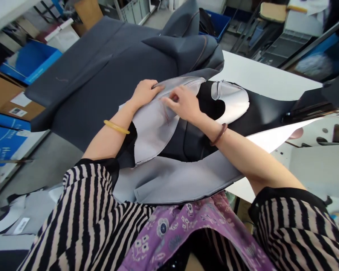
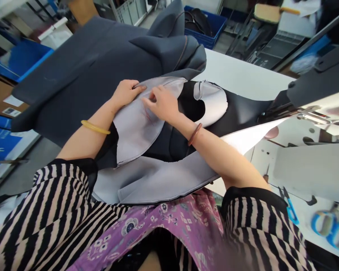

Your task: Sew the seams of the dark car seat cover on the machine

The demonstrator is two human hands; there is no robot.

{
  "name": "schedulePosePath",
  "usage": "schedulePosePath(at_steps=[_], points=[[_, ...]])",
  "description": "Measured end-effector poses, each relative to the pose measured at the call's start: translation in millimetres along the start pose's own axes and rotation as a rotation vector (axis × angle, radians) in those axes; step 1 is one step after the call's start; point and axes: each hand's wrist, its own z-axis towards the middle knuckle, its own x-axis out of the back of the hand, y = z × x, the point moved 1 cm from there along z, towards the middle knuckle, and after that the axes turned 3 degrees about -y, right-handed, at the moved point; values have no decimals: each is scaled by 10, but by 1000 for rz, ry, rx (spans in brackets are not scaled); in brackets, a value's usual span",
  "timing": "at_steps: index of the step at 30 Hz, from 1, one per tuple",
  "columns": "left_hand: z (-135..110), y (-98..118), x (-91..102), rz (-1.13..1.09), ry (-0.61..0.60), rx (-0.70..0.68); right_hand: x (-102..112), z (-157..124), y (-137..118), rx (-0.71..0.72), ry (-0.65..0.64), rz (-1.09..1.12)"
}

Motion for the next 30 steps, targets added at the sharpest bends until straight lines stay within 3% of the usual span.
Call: schedulePosePath(at_steps=[7,10,13,15,18,22,27,30], points=[[-3,157,113,-280,-42,72,-119,-86,-176,-141,-117,201],[-103,268,112,-126,0,54,-60,-90,-181,-181,-175,434],[-271,388,117,108,140,-47,36,-85,-177,-353,-263,768],[-366,447,100,166,145,-133,93,-78,-169,-423,-283,880],[-419,466,50,62,50,-219,124,-79,-140,-401,-236,874],[-393,413,2,-73,28,-280,121,-106,-79,-327,-138,680],[-379,394,-57,-169,-35,-235,255,-87,11,-121,-181,574],[-381,449,-114,-202,-37,-218,352,-34,61,-58,-113,603]])
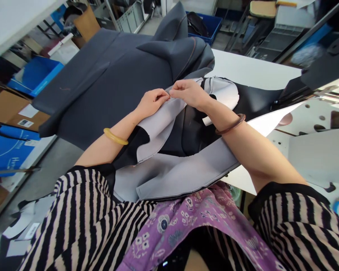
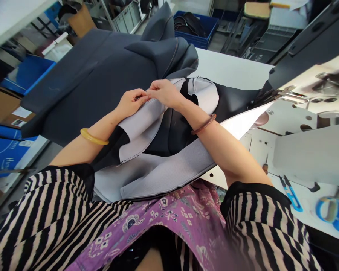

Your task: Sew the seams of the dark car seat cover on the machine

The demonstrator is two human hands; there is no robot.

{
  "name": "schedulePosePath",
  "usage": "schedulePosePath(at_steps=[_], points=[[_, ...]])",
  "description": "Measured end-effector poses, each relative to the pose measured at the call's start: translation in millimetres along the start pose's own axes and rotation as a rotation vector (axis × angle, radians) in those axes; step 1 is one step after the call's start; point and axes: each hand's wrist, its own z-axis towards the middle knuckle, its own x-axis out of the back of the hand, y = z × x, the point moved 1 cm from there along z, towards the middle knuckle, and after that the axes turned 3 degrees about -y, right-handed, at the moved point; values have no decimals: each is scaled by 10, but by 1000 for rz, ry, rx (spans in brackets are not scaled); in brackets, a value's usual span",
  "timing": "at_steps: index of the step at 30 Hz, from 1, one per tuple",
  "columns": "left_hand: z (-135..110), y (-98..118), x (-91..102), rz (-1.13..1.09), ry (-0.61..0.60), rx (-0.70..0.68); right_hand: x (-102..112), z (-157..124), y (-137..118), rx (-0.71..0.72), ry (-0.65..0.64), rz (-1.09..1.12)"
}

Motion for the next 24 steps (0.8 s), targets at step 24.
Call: schedulePosePath(at_steps=[24], points=[[52,189,-99,607,5,-449,24,-102,42,-99,199,-478]])
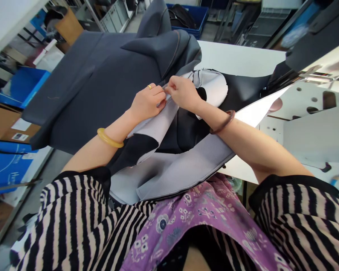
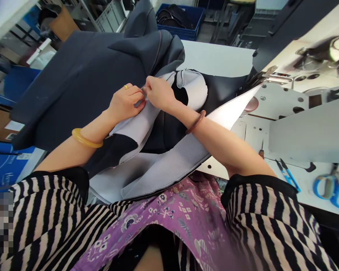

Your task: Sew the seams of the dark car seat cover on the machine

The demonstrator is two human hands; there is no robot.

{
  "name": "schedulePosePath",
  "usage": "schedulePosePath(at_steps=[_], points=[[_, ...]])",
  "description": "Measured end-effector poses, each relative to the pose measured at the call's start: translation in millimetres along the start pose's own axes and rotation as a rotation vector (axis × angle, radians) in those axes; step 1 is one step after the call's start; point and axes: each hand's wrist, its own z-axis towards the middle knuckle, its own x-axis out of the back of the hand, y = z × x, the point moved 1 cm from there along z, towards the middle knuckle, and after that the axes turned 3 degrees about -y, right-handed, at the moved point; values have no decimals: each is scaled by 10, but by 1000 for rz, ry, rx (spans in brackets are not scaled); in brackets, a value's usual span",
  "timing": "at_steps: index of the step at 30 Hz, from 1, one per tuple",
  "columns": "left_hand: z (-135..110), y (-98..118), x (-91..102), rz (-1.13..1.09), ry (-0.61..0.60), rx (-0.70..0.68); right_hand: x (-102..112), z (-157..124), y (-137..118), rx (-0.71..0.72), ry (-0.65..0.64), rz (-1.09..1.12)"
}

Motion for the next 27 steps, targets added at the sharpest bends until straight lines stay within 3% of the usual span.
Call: schedulePosePath(at_steps=[6,11,16,21,27], points=[[144,96,113,-238,-173,229,-99,-223,39,-29,-54,-98],[251,90,185,-497,-379,598,-257,-303,28,105,-66,-221],[266,54,183,-831,-439,925,-327,-390,-7,213,-111,-381],[227,34,254,-920,-468,1004,-363,-436,-73,265,-205,-492],[107,88,341,-921,-402,1030,-355,-427,-79,268,-162,-388]])
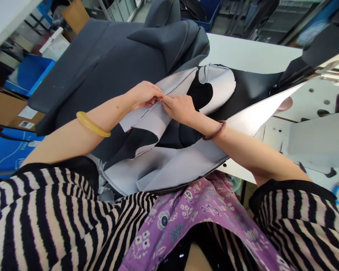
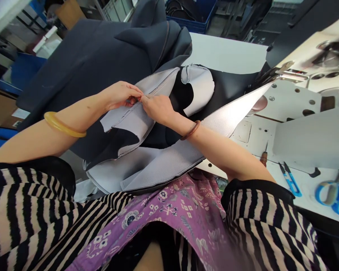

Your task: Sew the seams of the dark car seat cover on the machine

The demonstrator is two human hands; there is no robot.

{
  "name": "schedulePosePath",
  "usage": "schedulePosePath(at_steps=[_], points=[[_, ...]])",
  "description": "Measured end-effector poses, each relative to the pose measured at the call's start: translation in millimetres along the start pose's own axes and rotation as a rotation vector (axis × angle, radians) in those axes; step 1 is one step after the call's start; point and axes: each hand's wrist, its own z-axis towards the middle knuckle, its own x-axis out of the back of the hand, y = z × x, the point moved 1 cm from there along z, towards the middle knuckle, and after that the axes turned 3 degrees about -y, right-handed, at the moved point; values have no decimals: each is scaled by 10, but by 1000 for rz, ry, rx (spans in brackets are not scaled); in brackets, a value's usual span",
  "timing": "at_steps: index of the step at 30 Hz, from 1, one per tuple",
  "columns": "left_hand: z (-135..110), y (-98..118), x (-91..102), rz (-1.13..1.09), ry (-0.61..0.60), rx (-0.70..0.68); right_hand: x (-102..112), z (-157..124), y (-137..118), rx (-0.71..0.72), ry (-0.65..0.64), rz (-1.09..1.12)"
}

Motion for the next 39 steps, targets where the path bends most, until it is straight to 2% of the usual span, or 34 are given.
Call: schedulePosePath(at_steps=[4,9,12,17,20,25,27,32,36,39], points=[[-25,-35,-25,46,23,-53,28,7,70,-2,0,90],[21,-44,-39,50,-11,-57,65,96,217,-159,72,265],[114,-80,-4,6,-29,-30,61,130,248,-190,75,297],[307,-231,70,-51,-112,-65,2,54,153,-80,21,134],[298,-270,54,-123,-159,-120,-26,-8,79,-4,-28,41],[59,-185,-30,-155,34,-55,25,-34,60,57,-44,40],[-26,-133,-51,-109,71,-79,78,-22,91,44,-22,92],[-69,-16,-74,-15,-29,-201,191,44,218,-85,57,273],[14,38,-90,-5,-128,-204,189,95,317,-227,92,413],[72,46,-100,42,-169,-221,144,121,363,-236,95,505]])
